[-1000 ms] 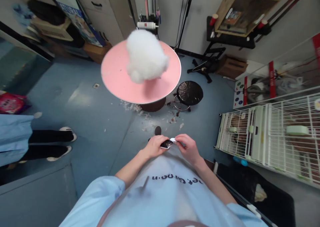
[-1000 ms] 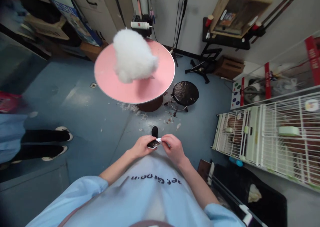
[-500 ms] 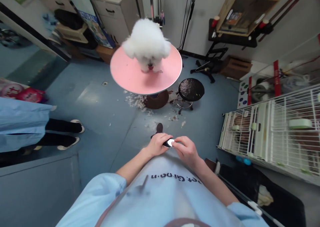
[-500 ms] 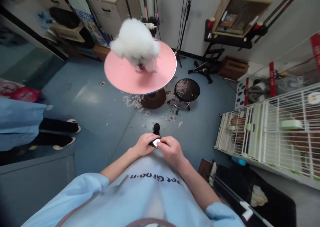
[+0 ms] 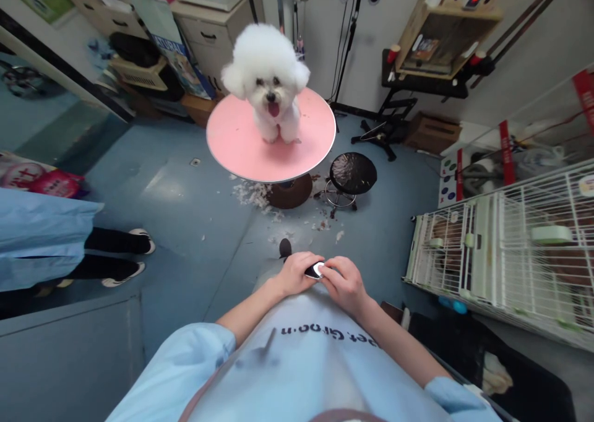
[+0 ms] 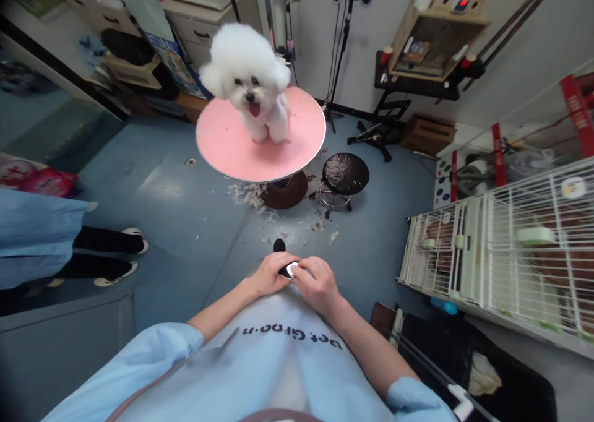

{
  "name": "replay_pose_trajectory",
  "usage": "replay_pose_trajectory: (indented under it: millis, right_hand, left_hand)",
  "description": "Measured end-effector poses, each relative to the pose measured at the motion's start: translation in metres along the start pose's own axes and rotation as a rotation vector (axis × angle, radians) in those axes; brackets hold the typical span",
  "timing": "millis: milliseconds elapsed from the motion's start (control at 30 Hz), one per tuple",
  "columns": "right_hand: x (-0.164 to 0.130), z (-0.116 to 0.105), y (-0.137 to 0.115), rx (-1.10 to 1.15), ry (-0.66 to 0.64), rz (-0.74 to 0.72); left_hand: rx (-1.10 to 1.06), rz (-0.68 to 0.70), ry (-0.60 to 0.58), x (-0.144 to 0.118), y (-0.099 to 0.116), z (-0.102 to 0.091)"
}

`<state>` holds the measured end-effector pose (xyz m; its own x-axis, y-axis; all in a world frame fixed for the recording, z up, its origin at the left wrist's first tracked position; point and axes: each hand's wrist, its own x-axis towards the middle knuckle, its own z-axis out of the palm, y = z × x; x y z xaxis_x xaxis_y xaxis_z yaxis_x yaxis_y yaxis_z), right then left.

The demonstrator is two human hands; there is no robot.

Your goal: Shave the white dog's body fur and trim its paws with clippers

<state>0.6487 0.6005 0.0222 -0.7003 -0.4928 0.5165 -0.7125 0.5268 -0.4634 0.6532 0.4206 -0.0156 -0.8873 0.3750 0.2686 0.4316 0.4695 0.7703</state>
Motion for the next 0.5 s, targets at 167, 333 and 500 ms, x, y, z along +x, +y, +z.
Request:
replay_pose_trajectory:
  millis: [167, 333, 500]
  right_hand:
    - [0.014, -0.003, 0.008, 0.169, -0.107, 0.028]
    - [0.027, -0.007, 0.016, 0.293, -0.094, 0.052]
    - [0.035, -0.002, 0.016, 0.307, -0.083, 0.064]
  left_hand:
    - [0.006, 0.002, -0.051, 0.004, -0.009, -0.002]
    - [0.076, 0.121, -0.027, 0.01, -0.021, -0.01]
    - [0.062, 0.164, 0.003, 0.013, -0.027, -0.016]
